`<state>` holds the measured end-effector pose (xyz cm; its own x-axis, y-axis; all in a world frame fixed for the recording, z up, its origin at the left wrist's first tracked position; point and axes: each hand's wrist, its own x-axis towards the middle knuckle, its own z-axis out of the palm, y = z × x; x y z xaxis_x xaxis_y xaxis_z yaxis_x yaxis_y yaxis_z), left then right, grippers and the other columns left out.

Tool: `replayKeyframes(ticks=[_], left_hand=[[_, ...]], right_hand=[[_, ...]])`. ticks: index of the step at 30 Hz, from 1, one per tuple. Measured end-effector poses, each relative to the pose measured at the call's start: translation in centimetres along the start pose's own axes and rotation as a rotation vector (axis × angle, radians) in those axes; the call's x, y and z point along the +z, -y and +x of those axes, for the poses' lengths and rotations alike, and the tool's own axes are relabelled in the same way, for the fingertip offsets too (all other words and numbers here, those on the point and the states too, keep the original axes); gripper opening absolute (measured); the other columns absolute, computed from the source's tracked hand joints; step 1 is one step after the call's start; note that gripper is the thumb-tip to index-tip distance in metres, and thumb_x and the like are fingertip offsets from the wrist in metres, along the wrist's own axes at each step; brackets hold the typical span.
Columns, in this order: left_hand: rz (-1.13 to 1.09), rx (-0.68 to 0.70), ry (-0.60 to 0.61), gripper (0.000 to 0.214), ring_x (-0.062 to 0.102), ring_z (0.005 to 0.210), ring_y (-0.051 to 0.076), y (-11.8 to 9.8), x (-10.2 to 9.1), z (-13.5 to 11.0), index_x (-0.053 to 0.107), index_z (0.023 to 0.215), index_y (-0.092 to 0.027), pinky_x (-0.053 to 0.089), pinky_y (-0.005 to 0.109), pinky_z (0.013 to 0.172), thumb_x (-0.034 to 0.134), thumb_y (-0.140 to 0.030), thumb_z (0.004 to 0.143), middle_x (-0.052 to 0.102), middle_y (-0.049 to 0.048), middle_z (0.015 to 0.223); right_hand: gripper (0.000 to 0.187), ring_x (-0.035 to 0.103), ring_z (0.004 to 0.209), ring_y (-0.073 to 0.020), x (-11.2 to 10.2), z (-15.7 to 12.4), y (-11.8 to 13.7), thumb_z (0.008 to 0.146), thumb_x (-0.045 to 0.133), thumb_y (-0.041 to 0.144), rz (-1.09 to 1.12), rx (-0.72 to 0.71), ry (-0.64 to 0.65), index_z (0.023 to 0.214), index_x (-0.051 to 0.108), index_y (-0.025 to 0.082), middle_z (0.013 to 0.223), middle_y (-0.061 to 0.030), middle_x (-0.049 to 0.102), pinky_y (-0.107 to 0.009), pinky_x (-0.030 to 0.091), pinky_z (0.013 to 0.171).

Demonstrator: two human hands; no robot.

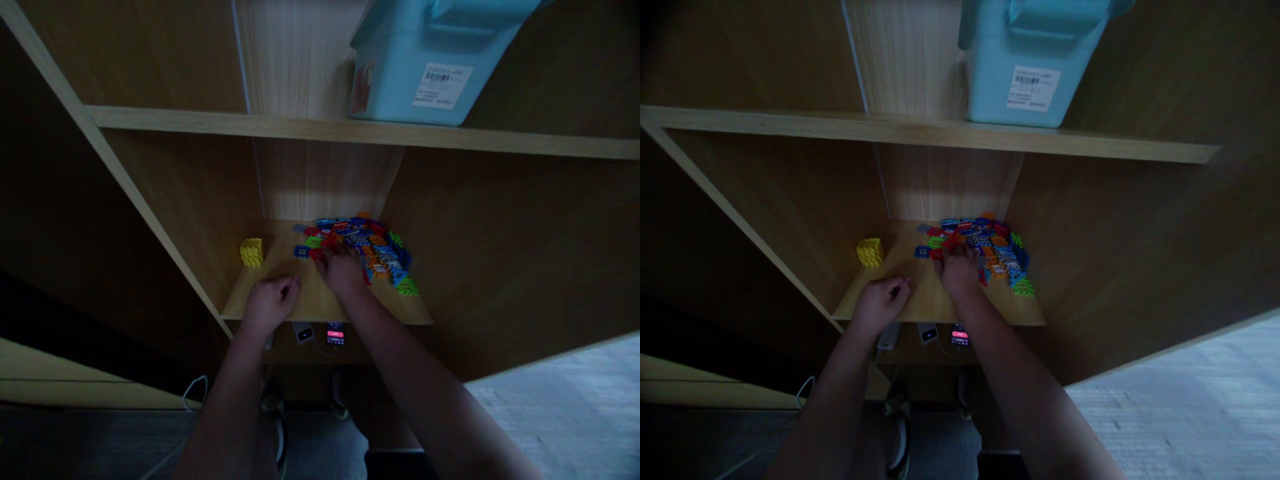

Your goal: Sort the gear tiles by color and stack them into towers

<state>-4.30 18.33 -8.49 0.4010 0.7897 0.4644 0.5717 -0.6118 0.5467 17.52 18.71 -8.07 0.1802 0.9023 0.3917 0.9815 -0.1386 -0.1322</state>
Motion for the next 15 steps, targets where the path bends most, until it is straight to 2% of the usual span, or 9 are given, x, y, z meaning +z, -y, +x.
replayKeyframes(ticks=[4,10,13,15], left_hand=[[-0.006,0.006,-0.001,0.045,0.045,0.049,0.012,0.05,0.04,0.04,0.051,0.064,-0.021,0.026,0.028,0.056,0.053,-0.042,0.103,0.050,-0.0030,0.054],[0.011,0.019,-0.020,0.045,0.044,0.049,0.012,0.33,0.15,-0.03,0.050,0.064,-0.021,0.026,0.029,0.055,0.054,-0.041,0.104,0.051,-0.0029,0.055],[0.028,0.017,-0.053,0.042,0.049,0.052,0.014,0.39,0.10,0.04,0.052,0.066,-0.022,0.030,0.029,0.056,0.054,-0.039,0.105,0.054,-0.0022,0.058],[0.059,0.058,-0.063,0.038,0.058,0.063,0.017,0.41,0.07,0.24,0.057,0.070,-0.022,0.039,0.030,0.063,0.054,-0.036,0.105,0.061,0.0005,0.066]], right_hand=[[0.038,0.061,0.118,-0.0383,0.01,0.14,-0.20,0.100,0.062,0.044,-0.003,0.002,-0.017,0.122,0.077,0.018,0.126,-0.0206,0.071,-0.054,0.043,0.108],[0.022,0.062,0.117,-0.0338,0.18,0.49,-0.54,0.100,0.065,0.039,0.076,-0.063,-0.002,0.109,0.078,0.024,0.119,-0.0140,0.075,-0.050,0.042,0.108],[0.026,0.062,0.120,-0.0328,0.22,0.57,-0.68,0.100,0.065,0.043,0.153,-0.072,0.015,0.115,0.077,0.025,0.123,-0.0120,0.074,-0.048,0.043,0.106],[0.035,0.058,0.126,-0.0347,0.33,0.52,-0.65,0.099,0.065,0.047,0.164,-0.081,0.006,0.124,0.075,0.025,0.132,-0.0142,0.071,-0.050,0.043,0.107]])
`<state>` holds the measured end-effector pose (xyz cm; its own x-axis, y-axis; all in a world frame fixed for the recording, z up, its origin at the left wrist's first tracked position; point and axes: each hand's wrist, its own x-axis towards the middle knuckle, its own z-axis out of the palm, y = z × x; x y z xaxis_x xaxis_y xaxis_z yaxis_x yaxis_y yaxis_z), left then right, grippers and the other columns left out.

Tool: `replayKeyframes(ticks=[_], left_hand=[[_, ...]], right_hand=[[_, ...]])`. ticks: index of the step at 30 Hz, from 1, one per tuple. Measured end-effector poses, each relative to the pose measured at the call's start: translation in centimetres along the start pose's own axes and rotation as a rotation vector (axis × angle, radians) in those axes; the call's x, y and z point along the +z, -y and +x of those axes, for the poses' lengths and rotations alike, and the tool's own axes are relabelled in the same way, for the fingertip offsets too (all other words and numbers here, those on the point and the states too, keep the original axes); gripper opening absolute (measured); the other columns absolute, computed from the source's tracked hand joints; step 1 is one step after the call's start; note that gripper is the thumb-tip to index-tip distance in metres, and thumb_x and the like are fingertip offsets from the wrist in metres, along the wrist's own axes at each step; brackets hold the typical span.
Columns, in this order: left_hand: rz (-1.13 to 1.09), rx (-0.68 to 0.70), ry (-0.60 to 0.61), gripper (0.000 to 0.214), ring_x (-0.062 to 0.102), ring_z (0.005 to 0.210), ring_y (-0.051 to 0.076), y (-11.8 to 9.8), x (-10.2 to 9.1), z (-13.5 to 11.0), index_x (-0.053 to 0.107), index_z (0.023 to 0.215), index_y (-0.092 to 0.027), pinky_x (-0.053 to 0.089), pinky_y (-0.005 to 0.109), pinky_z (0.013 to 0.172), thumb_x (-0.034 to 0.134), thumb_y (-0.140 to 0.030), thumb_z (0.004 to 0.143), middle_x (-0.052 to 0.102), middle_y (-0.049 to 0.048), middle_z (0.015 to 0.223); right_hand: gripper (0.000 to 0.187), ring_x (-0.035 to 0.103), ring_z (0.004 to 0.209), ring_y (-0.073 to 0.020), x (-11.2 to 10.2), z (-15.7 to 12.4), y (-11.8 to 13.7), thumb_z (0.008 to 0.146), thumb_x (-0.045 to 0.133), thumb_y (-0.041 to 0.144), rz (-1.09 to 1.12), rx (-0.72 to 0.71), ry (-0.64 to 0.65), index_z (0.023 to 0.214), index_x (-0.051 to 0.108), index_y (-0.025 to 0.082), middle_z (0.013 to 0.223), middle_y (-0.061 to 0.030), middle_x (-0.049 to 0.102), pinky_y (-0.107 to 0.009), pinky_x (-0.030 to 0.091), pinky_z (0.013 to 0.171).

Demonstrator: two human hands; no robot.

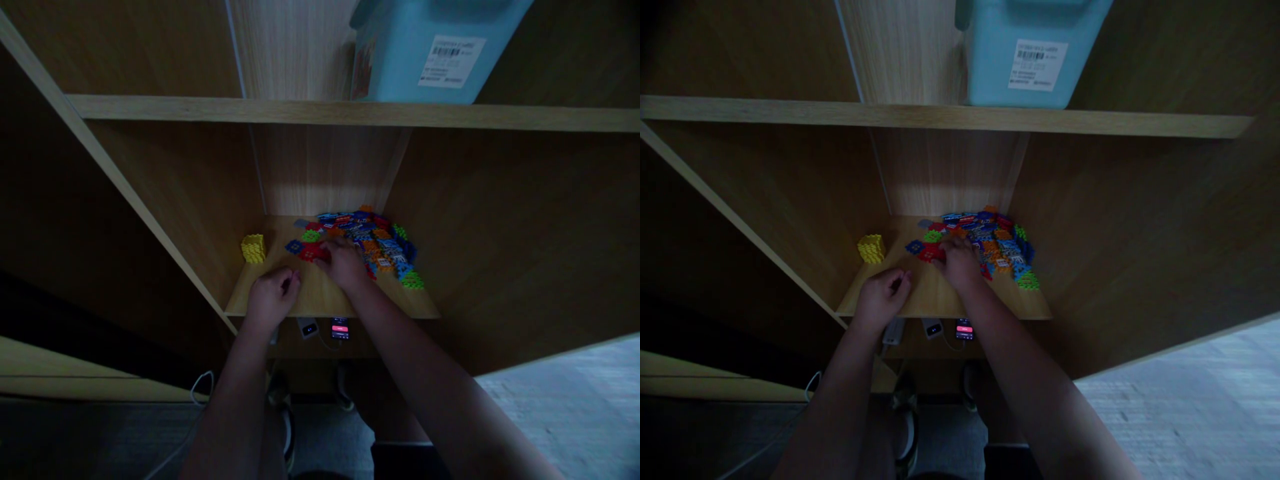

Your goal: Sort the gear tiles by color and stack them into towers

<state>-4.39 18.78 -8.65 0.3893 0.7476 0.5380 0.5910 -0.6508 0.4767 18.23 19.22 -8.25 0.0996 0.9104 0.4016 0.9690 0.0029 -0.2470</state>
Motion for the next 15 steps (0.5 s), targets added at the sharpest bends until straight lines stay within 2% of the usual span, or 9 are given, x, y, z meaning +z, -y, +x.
replayKeyframes(ticks=[2,4,6,7,9,11,15], left_hand=[[0.033,0.089,0.021,0.026,0.067,0.085,0.022,0.1,0.1,0.3,0.066,0.083,-0.021,0.050,0.033,0.081,0.056,-0.032,0.105,0.072,0.0056,0.086],[0.079,0.161,0.061,0.017,0.067,0.115,0.028,0.1,0.3,0.5,0.072,0.107,-0.020,0.050,0.041,0.103,0.060,-0.031,0.103,0.075,0.0114,0.119],[0.148,0.167,0.110,0.033,0.057,0.137,0.034,0.3,0.8,0.7,0.068,0.130,-0.018,0.046,0.049,0.115,0.063,-0.036,0.103,0.065,0.0154,0.148],[0.187,0.155,0.137,0.040,0.052,0.144,0.035,0.4,1.0,0.7,0.065,0.137,-0.018,0.044,0.051,0.118,0.063,-0.040,0.103,0.058,0.0166,0.156],[0.244,0.135,0.196,0.050,0.046,0.152,0.036,0.6,1.4,0.8,0.060,0.147,-0.017,0.040,0.054,0.122,0.060,-0.045,0.105,0.053,0.0170,0.162],[0.269,0.135,0.239,0.053,0.045,0.153,0.035,0.8,1.7,0.7,0.056,0.151,-0.018,0.037,0.055,0.126,0.057,-0.046,0.107,0.056,0.0157,0.160],[0.290,0.131,0.239,0.051,0.050,0.147,0.034,0.8,1.7,0.7,0.059,0.150,-0.019,0.039,0.054,0.125,0.056,-0.047,0.107,0.061,0.0145,0.155]], right_hand=[[0.041,0.054,0.133,-0.0367,0.2,-0.1,0.1,0.100,0.065,0.048,-0.011,-0.032,-0.007,0.132,0.072,0.024,0.141,-0.0159,0.066,-0.055,0.038,0.112],[0.040,0.051,0.136,-0.0369,0.4,-0.2,0.4,0.101,0.063,0.044,-0.005,-0.082,-0.001,0.134,0.070,0.024,0.146,-0.0148,0.064,-0.059,0.031,0.118],[0.032,0.052,0.134,-0.0353,0.5,-0.2,0.6,0.100,0.063,0.039,0.024,-0.119,0.018,0.127,0.071,0.024,0.143,-0.0134,0.066,-0.059,0.028,0.120],[0.027,0.054,0.131,-0.0344,0.5,-0.2,0.7,0.099,0.064,0.037,0.042,-0.133,0.031,0.121,0.072,0.023,0.137,-0.0129,0.069,-0.058,0.028,0.121],[0.018,0.057,0.124,-0.0328,0.5,-0.1,0.8,0.098,0.065,0.034,0.070,-0.156,0.053,0.109,0.072,0.022,0.125,-0.0117,0.073,-0.056,0.027,0.121],[0.014,0.058,0.120,-0.0320,0.5,0.0,0.8,0.098,0.065,0.033,0.081,-0.179,0.062,0.102,0.072,0.022,0.116,-0.0109,0.074,-0.055,0.027,0.121],[0.013,0.059,0.118,-0.0321,0.7,0.2,0.6,0.097,0.065,0.030,0.080,-0.212,0.043,0.102,0.074,0.022,0.113,-0.0109,0.075,-0.051,0.030,0.117]])
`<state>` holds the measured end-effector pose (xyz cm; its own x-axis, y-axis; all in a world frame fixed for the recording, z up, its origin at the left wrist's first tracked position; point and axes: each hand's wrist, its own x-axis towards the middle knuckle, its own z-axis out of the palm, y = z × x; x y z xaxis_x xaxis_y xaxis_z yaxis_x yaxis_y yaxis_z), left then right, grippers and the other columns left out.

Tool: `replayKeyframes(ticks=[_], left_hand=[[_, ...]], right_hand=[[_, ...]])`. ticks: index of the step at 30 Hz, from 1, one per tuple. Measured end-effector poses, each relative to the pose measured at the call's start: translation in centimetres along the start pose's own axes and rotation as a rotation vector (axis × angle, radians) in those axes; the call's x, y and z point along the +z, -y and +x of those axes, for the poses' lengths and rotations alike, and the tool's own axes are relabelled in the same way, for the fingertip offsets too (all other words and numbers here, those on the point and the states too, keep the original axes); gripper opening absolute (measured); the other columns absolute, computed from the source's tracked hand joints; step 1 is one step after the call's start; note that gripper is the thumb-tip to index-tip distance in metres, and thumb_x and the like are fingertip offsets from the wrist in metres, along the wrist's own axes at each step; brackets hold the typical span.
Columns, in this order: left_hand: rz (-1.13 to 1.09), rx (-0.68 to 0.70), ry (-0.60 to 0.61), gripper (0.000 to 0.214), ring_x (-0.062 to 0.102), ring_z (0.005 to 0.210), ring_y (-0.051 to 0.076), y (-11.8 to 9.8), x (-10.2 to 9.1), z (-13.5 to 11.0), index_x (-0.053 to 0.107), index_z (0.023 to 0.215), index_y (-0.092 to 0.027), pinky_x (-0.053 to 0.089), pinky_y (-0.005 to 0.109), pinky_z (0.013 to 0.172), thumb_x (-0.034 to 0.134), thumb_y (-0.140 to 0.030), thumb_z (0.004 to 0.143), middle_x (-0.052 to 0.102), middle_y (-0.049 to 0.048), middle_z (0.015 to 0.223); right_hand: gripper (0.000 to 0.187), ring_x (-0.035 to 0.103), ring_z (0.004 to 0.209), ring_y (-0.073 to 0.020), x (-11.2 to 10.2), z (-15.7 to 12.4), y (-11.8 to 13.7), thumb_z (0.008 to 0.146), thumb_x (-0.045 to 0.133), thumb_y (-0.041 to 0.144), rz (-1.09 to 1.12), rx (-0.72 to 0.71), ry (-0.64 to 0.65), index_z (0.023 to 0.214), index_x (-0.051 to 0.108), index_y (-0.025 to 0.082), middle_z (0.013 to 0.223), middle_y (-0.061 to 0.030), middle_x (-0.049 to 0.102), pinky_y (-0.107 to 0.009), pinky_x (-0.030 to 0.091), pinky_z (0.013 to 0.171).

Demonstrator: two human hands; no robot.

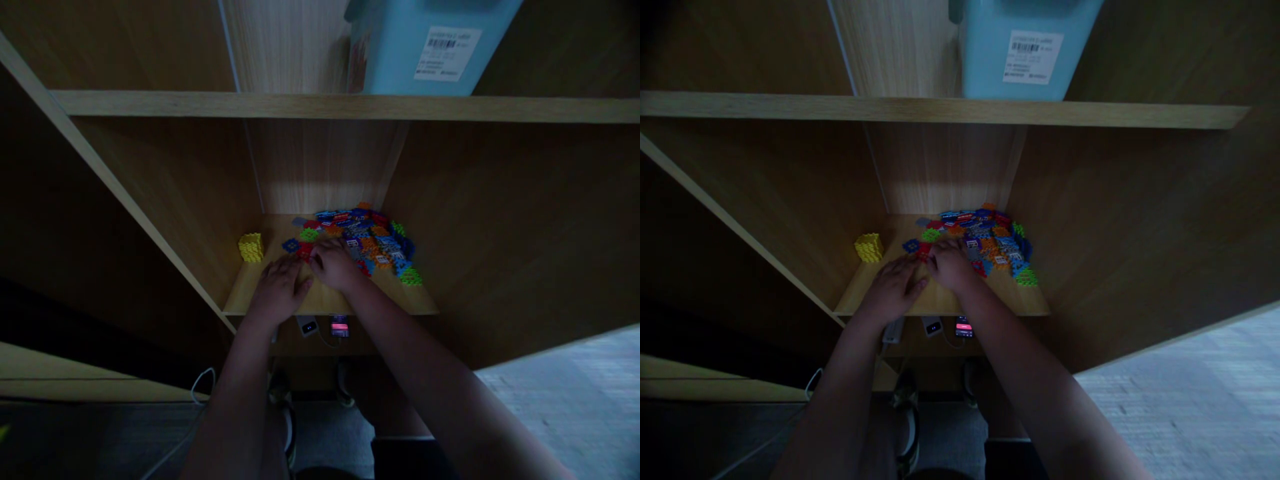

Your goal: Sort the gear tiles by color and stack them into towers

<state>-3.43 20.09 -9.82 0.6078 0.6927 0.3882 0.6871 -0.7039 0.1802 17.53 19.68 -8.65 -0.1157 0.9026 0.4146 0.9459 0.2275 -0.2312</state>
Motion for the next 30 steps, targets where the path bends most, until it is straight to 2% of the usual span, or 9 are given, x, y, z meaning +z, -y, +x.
replayKeyframes(ticks=[6,10,14,18,21,25,28,30], left_hand=[[-0.019,-0.015,-0.018,0.053,0.057,0.135,0.037,-0.1,-0.3,0.1,0.063,0.146,-0.019,0.046,0.055,0.117,0.059,-0.050,0.105,0.063,0.0156,0.147],[-0.071,-0.021,-0.077,0.045,0.061,0.128,0.035,0.1,-0.1,0.1,0.069,0.137,-0.021,0.051,0.051,0.112,0.065,-0.049,0.102,0.067,0.0143,0.136],[-0.133,-0.048,-0.152,0.025,0.066,0.112,0.031,0.2,-0.2,0.1,0.077,0.113,-0.021,0.056,0.048,0.104,0.066,-0.041,0.102,0.071,0.0117,0.112],[-0.166,-0.067,-0.188,0.018,0.067,0.107,0.030,0.2,-0.5,0.1,0.077,0.101,-0.021,0.058,0.047,0.101,0.067,-0.037,0.101,0.070,0.0109,0.110],[-0.163,-0.073,-0.178,0.017,0.067,0.109,0.030,0.2,-0.5,0.2,0.076,0.101,-0.021,0.057,0.048,0.101,0.067,-0.036,0.101,0.071,0.0114,0.112],[-0.181,-0.062,-0.156,0.015,0.068,0.110,0.030,0.4,-0.2,0.3,0.075,0.103,-0.023,0.057,0.048,0.102,0.068,-0.035,0.100,0.074,0.0098,0.113],[-0.205,-0.048,-0.142,0.014,0.069,0.110,0.030,0.7,0.0,0.4,0.076,0.106,-0.024,0.057,0.047,0.102,0.070,-0.035,0.099,0.075,0.0082,0.113],[-0.212,-0.047,-0.139,0.015,0.070,0.110,0.030,0.8,0.1,0.5,0.076,0.106,-0.024,0.057,0.047,0.102,0.071,-0.035,0.098,0.076,0.0083,0.113]], right_hand=[[0.024,0.062,0.112,-0.0299,0.2,0.4,-0.6,0.104,0.057,0.031,0.006,-0.037,-0.011,0.103,0.078,0.021,0.112,-0.0102,0.077,-0.047,0.038,0.112],[0.027,0.062,0.113,-0.0311,0.3,0.5,-1.2,0.104,0.054,0.028,-0.038,0.038,-0.056,0.110,0.078,0.017,0.114,-0.0147,0.077,-0.046,0.040,0.112],[0.026,0.060,0.116,-0.0333,-0.2,0.0,-1.7,0.097,0.053,0.018,-0.051,0.211,-0.257,0.112,0.074,0.016,0.117,-0.0166,0.074,-0.045,0.044,0.107],[0.027,0.062,0.109,-0.0338,-1.5,-0.5,-3.1,0.094,0.051,0.015,0.032,0.364,-0.458,0.109,0.072,0.019,0.113,-0.0156,0.073,-0.047,0.047,0.102],[0.029,0.064,0.107,-0.0328,-3.3,-0.5,-5.3,0.094,0.046,0.013,0.089,0.348,-0.511,0.109,0.071,0.018,0.111,-0.0156,0.074,-0.047,0.048,0.102],[0.026,0.065,0.105,-0.0319,-5.4,-1.4,-8.0,0.097,0.047,0.018,0.063,0.188,-0.464,0.107,0.071,0.019,0.110,-0.0133,0.075,-0.046,0.049,0.102],[0.025,0.066,0.103,-0.0317,-5.4,-2.6,-8.4,0.104,0.052,0.036,0.053,0.143,-0.357,0.107,0.071,0.021,0.106,-0.0121,0.076,-0.045,0.051,0.098],[0.035,0.067,0.106,-0.0326,-4.8,-3.2,-8.0,0.102,0.060,0.052,0.033,0.145,-0.261,0.113,0.072,0.021,0.110,-0.0126,0.076,-0.045,0.052,0.097]])
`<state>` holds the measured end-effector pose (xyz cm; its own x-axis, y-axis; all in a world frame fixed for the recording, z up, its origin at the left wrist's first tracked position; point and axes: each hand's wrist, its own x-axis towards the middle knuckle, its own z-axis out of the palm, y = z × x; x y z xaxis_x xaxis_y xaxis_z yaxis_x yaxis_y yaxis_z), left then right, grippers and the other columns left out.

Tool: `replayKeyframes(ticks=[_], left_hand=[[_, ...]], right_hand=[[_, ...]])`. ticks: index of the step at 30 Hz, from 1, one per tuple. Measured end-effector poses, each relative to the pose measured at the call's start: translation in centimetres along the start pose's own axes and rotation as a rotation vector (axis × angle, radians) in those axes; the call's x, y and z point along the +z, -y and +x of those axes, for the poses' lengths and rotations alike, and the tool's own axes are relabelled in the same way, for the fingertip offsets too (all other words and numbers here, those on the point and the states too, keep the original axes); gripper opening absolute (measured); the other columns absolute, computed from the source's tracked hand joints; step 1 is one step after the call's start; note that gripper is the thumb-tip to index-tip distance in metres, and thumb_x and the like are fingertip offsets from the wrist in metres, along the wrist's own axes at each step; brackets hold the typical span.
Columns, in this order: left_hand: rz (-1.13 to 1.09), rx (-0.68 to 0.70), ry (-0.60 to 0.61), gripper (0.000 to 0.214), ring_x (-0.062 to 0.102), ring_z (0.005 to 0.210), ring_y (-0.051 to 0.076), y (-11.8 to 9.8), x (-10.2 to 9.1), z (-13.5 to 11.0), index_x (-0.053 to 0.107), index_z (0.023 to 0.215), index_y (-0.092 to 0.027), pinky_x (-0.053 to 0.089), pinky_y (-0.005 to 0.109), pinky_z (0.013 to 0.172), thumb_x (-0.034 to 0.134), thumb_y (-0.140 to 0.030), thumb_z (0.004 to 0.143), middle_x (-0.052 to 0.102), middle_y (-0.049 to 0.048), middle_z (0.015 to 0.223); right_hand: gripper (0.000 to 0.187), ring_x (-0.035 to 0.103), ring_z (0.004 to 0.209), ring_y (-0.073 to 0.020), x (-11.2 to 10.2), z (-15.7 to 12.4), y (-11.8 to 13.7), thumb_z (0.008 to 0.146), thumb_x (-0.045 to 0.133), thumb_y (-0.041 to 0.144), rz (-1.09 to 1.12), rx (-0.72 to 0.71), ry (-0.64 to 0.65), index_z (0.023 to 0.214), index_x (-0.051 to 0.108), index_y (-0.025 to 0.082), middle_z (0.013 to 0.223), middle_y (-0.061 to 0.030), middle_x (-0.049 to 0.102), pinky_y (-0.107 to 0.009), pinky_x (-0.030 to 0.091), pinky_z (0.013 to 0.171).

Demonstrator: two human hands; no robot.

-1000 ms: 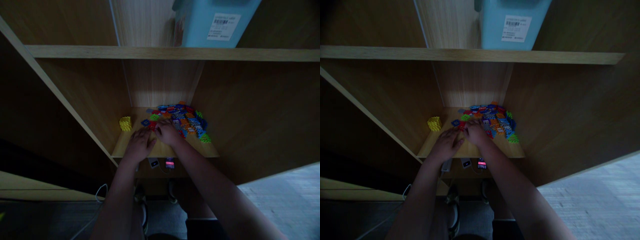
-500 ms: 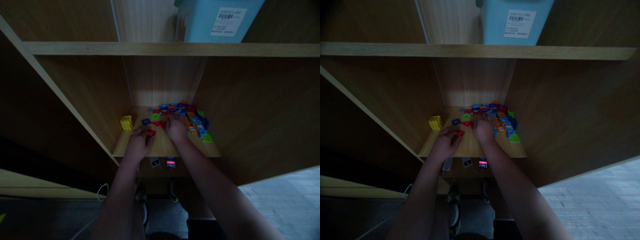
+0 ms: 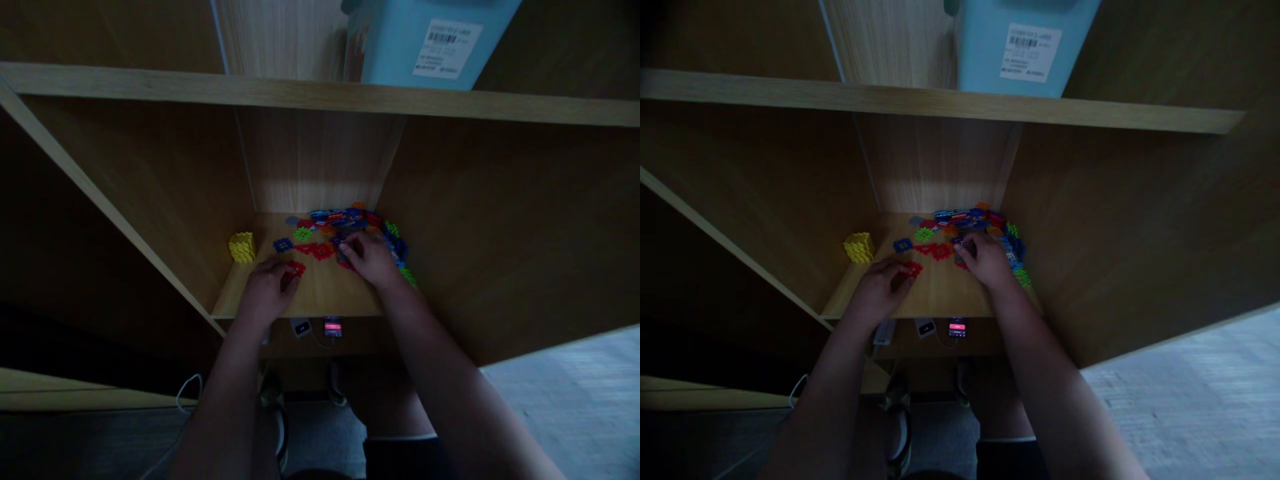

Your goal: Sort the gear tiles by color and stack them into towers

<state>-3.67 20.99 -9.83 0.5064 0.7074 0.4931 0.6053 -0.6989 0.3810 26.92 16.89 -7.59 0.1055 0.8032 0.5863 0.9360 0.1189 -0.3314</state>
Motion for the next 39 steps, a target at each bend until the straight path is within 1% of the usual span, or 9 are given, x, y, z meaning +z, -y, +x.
replayKeyframes(ticks=[4,8,13,18,23,31,33,36,39], left_hand=[[-0.011,0.004,0.005,0.015,0.070,0.111,0.030,0.0,-0.2,0.0,0.076,0.106,-0.024,0.056,0.047,0.104,0.070,-0.035,0.099,0.076,0.0082,0.113],[-0.019,-0.007,0.017,0.015,0.071,0.111,0.030,-0.2,-0.5,0.1,0.076,0.105,-0.024,0.057,0.047,0.104,0.069,-0.036,0.099,0.076,0.0083,0.113],[-0.011,0.006,0.024,0.015,0.071,0.109,0.029,-0.4,-0.6,0.2,0.075,0.104,-0.024,0.057,0.046,0.103,0.068,-0.037,0.100,0.077,0.0077,0.111],[-0.009,0.017,0.021,0.014,0.071,0.108,0.029,-0.5,-0.7,0.1,0.075,0.104,-0.024,0.057,0.047,0.101,0.067,-0.035,0.100,0.077,0.0078,0.112],[-0.003,0.021,0.014,0.016,0.071,0.108,0.029,-0.4,-0.6,0.1,0.075,0.106,-0.025,0.057,0.046,0.102,0.066,-0.036,0.100,0.077,0.0078,0.111],[-0.018,0.004,0.013,0.013,0.071,0.108,0.028,-0.5,-0.6,0.0,0.075,0.104,-0.025,0.057,0.044,0.102,0.068,-0.035,0.099,0.077,0.0075,0.111],[-0.019,0.007,0.017,0.014,0.071,0.108,0.028,-0.5,-0.6,0.0,0.075,0.104,-0.024,0.057,0.045,0.102,0.068,-0.035,0.100,0.077,0.0078,0.111],[-0.016,0.023,0.016,0.015,0.071,0.108,0.029,-0.6,-0.7,0.0,0.075,0.104,-0.024,0.057,0.046,0.102,0.067,-0.035,0.100,0.077,0.0080,0.112],[-0.011,0.027,0.016,0.014,0.072,0.107,0.029,-0.6,-0.6,0.0,0.076,0.104,-0.024,0.058,0.046,0.101,0.067,-0.035,0.100,0.077,0.0078,0.111]], right_hand=[[0.060,0.066,0.116,-0.0375,1.2,-0.5,0.7,0.090,0.075,0.063,-0.117,-0.011,0.134,0.128,0.070,0.017,0.129,-0.0184,0.072,-0.050,0.051,0.104],[0.045,0.066,0.119,-0.0348,1.6,-0.2,0.5,0.092,0.077,0.047,-0.049,-0.025,0.154,0.125,0.071,0.019,0.130,-0.0173,0.071,-0.048,0.052,0.107],[0.019,0.072,0.103,-0.0272,1.4,0.2,-0.3,0.095,0.070,0.033,0.193,0.073,-0.014,0.110,0.073,0.022,0.112,-0.0101,0.077,-0.043,0.056,0.097],[0.024,0.073,0.096,-0.0273,1.3,0.4,-0.6,0.095,0.069,0.041,0.300,0.217,-0.217,0.108,0.072,0.021,0.106,-0.0094,0.079,-0.044,0.058,0.093],[0.030,0.074,0.091,-0.0267,1.4,0.4,-0.7,0.094,0.069,0.045,0.364,0.278,-0.273,0.113,0.069,0.021,0.103,-0.0097,0.079,-0.041,0.058,0.085],[0.027,0.072,0.086,-0.0250,1.3,0.4,-1.4,0.096,0.064,0.038,0.328,0.363,-0.336,0.115,0.064,0.020,0.102,-0.0100,0.078,-0.038,0.057,0.080],[0.029,0.073,0.092,-0.0260,1.4,0.4,-1.5,0.096,0.062,0.035,0.314,0.358,-0.337,0.120,0.063,0.019,0.111,-0.0127,0.077,-0.039,0.058,0.083],[0.035,0.069,0.112,-0.0299,1.4,0.4,-1.3,0.094,0.061,0.028,0.226,0.279,-0.358,0.127,0.063,0.017,0.127,-0.0174,0.072,-0.045,0.056,0.098],[0.028,0.066,0.118,-0.0312,1.3,0.4,-0.7,0.097,0.056,0.024,0.167,0.135,-0.269,0.121,0.069,0.017,0.123,-0.0165,0.072,-0.048,0.051,0.107]])
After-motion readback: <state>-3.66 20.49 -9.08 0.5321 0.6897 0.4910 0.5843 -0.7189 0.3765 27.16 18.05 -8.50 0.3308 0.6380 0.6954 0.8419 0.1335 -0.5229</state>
